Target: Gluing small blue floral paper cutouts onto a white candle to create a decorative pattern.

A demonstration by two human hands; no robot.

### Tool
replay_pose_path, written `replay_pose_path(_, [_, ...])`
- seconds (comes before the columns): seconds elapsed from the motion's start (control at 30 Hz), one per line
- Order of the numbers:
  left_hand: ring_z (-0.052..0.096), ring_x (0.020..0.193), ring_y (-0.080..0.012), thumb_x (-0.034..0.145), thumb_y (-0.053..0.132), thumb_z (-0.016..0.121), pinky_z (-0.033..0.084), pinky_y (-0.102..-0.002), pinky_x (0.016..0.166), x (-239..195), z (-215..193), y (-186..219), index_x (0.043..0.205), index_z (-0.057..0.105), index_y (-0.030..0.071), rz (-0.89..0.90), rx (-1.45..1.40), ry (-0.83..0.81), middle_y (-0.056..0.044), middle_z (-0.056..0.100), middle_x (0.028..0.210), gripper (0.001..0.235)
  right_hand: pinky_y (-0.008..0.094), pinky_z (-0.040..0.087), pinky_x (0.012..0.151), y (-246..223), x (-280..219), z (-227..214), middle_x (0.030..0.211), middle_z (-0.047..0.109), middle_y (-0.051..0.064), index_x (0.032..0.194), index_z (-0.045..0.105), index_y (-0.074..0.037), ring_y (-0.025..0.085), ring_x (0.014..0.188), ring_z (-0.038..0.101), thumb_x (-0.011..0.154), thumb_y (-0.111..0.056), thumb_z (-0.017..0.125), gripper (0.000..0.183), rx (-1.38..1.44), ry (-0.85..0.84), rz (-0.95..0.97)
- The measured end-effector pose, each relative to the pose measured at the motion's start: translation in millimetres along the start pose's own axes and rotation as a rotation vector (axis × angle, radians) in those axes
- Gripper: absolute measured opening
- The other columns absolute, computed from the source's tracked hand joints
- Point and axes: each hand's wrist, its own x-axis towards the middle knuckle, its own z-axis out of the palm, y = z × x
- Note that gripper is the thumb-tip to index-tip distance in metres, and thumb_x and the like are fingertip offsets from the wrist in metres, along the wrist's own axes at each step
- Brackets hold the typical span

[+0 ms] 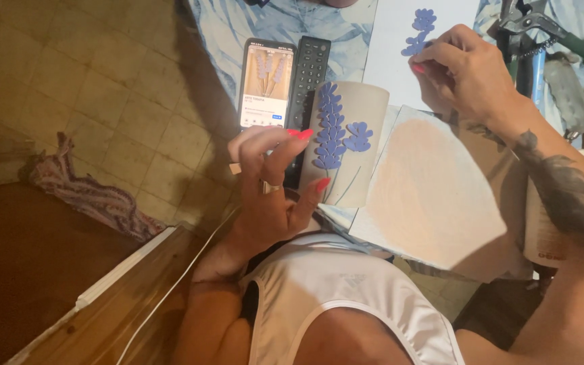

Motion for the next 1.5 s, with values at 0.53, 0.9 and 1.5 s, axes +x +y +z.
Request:
replay_pose_path(0.53, [0.056,0.077,-0.0236,0.086,0.022,0.043,0.043,-0.039,0.077,-39,4,33,0.095,0.051,0.003,0.211,-0.260,-0.042,-0.011,0.055,0.086,0.023,0.024,0.049,0.061,-99,-80,-49,0.081,0.059,0.014,0.094,0.056,0.003,0.020,0.070,0.056,0.085,0.014,0.056,0.014,-0.086,0.079,0.032])
replay_pose_path(0.9, [0.059,0.070,-0.0229,0.078,0.011,0.055,0.049,-0.033,0.066,-65,29,74,0.089,0.060,0.004,0.341,-0.292,0.140,-0.007,0.057,0.081,0.014,0.032,0.051,0.067,-242,-115,9,0.081,0.059,0.021,0.083,0.048,0.005,0.025,0.069,0.063,0.078,0.006,0.061,0.014,0.846,0.908,0.428])
replay_pose_path(1.5, [0.061,0.068,-0.0149,0.083,0.012,0.055,0.053,-0.027,0.061,-89,50,90,0.088,0.062,-0.002,-0.487,-0.877,-0.411,-0.014,0.063,0.074,0.017,0.037,0.049,0.058,-237,-126,2,0.073,0.062,0.020,0.083,0.056,0.011,0.036,0.065,0.062,0.071,0.011,0.067,0.017,0.280,1.034,0.014])
